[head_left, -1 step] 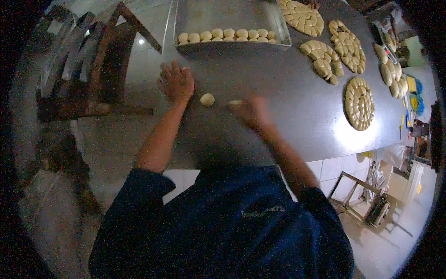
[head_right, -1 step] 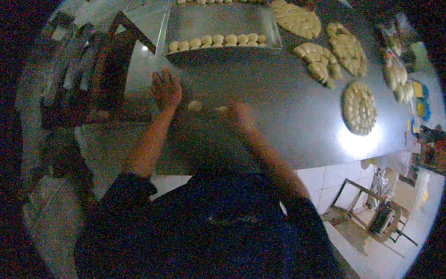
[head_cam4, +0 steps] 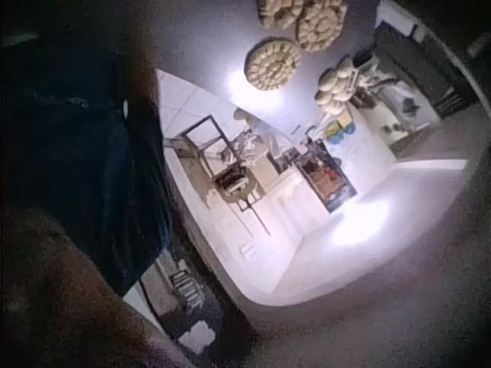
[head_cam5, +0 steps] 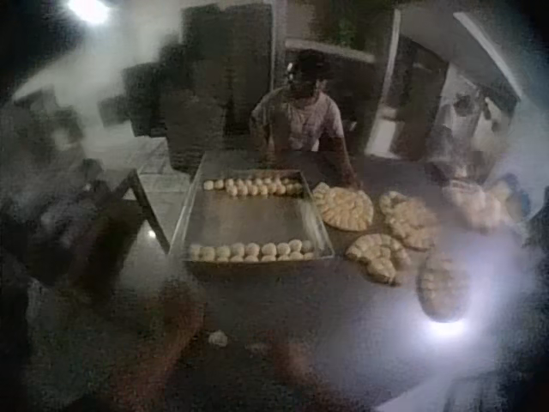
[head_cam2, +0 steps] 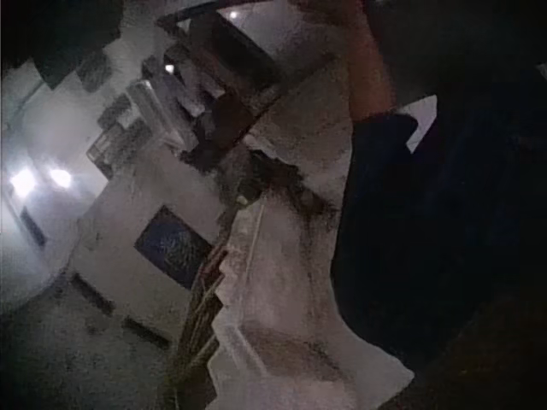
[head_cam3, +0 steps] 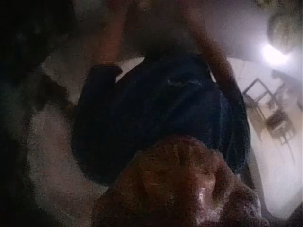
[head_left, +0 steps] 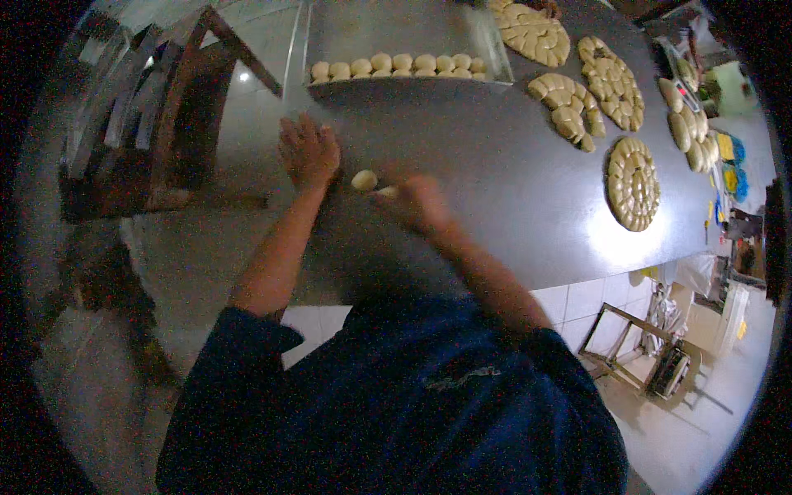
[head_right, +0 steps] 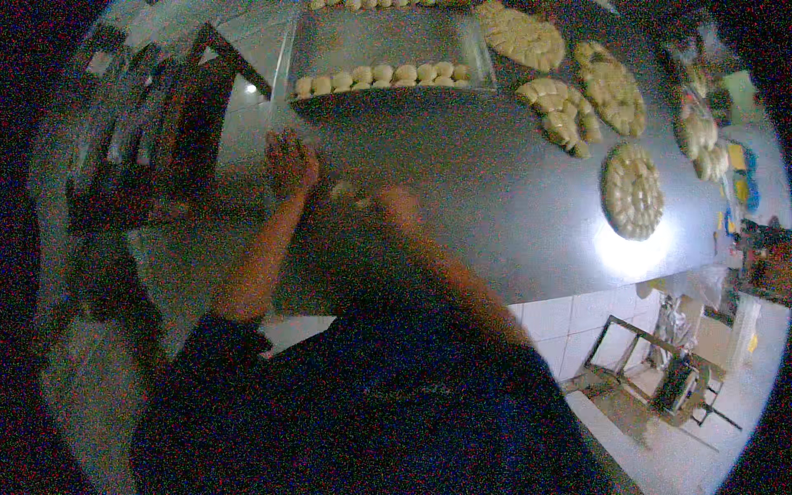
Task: The person rolls dough by hand into small balls and places them in a metal tray on a large preparation table.
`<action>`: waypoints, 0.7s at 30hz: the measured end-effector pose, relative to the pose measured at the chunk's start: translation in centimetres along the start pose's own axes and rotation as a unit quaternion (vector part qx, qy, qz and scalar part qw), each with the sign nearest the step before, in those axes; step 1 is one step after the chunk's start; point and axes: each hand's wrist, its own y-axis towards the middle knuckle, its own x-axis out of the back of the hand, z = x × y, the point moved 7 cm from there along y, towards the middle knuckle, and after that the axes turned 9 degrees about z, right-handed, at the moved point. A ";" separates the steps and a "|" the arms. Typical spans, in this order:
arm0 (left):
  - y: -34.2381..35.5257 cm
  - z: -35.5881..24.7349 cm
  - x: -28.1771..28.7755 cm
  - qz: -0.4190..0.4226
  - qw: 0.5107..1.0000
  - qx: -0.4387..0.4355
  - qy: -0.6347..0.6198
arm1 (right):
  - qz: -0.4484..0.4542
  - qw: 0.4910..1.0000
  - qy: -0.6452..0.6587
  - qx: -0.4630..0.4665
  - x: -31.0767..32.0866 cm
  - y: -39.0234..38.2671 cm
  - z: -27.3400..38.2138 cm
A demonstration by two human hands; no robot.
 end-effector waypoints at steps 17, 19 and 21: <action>-0.4 -1.6 3.9 0.118 0.992 0.035 0.000 | -0.141 0.861 -0.444 -0.204 21.9 15.4 -12.6; -0.4 -2.1 4.1 0.159 0.985 0.055 -0.027 | -0.098 0.892 -0.377 -0.230 21.7 16.1 -14.5; -0.3 -3.9 4.2 0.156 0.987 0.026 -0.028 | -0.068 0.918 -0.260 -0.292 23.0 15.5 -19.0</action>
